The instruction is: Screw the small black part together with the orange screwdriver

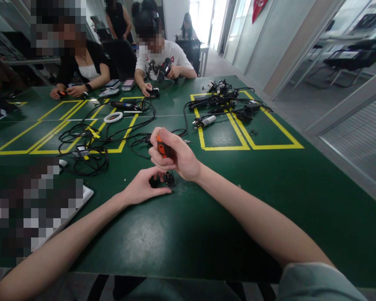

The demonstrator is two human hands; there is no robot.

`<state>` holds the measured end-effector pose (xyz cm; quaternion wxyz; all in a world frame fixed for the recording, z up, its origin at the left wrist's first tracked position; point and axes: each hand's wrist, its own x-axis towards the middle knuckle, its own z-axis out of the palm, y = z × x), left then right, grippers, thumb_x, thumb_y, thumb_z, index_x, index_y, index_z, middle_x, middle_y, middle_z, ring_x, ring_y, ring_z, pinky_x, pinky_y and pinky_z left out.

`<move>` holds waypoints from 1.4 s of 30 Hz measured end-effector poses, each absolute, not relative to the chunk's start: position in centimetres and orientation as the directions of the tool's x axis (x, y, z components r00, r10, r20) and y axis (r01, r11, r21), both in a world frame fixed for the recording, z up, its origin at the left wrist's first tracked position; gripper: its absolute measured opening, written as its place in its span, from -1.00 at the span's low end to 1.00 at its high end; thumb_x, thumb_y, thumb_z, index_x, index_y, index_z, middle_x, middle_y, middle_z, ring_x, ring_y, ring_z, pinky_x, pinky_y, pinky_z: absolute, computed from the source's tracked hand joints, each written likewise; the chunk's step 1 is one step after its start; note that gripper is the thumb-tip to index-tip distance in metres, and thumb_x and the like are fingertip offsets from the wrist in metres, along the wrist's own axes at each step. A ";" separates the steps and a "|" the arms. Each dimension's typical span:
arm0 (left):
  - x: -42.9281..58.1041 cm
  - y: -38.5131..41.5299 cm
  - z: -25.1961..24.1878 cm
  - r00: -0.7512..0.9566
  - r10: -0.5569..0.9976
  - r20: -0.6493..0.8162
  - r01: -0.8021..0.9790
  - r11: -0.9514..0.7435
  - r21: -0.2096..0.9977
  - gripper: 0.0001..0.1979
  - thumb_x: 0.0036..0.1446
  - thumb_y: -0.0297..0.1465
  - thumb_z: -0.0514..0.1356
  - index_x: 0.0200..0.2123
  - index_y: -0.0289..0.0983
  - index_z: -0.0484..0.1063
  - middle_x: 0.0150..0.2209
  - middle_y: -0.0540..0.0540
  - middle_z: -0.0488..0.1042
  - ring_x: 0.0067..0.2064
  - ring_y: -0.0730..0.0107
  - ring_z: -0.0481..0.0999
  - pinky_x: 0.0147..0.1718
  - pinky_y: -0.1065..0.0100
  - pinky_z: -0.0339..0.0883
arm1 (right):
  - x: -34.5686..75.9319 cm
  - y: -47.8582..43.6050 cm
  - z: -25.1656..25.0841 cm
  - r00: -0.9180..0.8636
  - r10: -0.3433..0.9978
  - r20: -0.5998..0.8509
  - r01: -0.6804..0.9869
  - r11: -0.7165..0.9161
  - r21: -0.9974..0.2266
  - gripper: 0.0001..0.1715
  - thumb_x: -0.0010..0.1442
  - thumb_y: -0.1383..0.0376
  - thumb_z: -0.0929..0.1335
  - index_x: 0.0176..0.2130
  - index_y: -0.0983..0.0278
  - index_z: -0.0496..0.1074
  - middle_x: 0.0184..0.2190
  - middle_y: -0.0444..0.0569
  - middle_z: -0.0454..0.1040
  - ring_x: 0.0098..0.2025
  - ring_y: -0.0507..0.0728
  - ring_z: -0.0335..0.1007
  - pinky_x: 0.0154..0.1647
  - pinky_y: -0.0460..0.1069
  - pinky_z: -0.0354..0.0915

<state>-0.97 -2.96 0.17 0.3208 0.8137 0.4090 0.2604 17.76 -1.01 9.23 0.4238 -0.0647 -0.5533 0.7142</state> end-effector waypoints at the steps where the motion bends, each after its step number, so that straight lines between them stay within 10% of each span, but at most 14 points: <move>1: -0.8 -3.0 0.0 0.518 0.839 0.168 0.512 -0.461 0.725 -0.56 0.15 -0.11 0.50 -0.02 -0.22 0.57 -0.25 -0.01 0.60 -0.28 0.33 0.53 -0.20 0.30 0.42 | 17.8 -1.1 9.2 -0.639 0.672 0.374 -0.532 -0.034 -0.846 -0.45 0.40 -0.17 0.35 -0.35 0.18 0.24 -0.70 -0.39 0.00 -0.70 -0.07 -0.30 -0.66 -0.14 -0.16; 11: -0.6 -2.5 -0.4 0.578 0.804 0.139 0.444 -0.453 0.773 -0.68 0.36 -0.29 0.32 0.11 -0.25 0.52 -0.32 0.04 0.48 -0.35 0.39 0.41 -0.28 0.36 0.32 | 17.3 -1.4 9.5 -0.575 0.721 0.387 -0.533 0.028 -0.845 -0.24 0.41 -0.23 0.31 -0.56 0.25 0.31 -0.65 -0.21 0.14 -0.64 -0.04 -0.02 -0.61 -0.08 -0.01; 36: -0.9 -2.4 -0.1 0.604 0.792 0.092 0.423 -0.416 0.805 -0.65 0.38 -0.29 0.24 0.15 -0.31 0.49 -0.33 0.01 0.46 -0.32 0.36 0.40 -0.26 0.34 0.31 | 17.7 -1.2 9.2 -0.578 0.704 0.412 -0.607 -0.034 -0.794 -0.36 0.33 -0.25 0.41 -0.37 0.20 0.26 -0.70 -0.39 -0.02 -0.70 -0.10 -0.32 -0.67 -0.16 -0.22; 42: -0.6 -2.5 0.0 0.574 0.817 0.057 0.426 -0.358 0.831 -0.54 0.29 -0.20 0.37 0.17 -0.26 0.46 -0.36 0.07 0.42 -0.36 0.38 0.36 -0.31 0.37 0.27 | 17.8 -1.0 9.4 -0.553 0.724 0.412 -0.578 0.023 -0.816 -0.40 0.37 -0.16 0.43 -0.39 0.25 0.36 -0.66 -0.28 0.20 -0.68 -0.08 -0.06 -0.68 -0.15 -0.06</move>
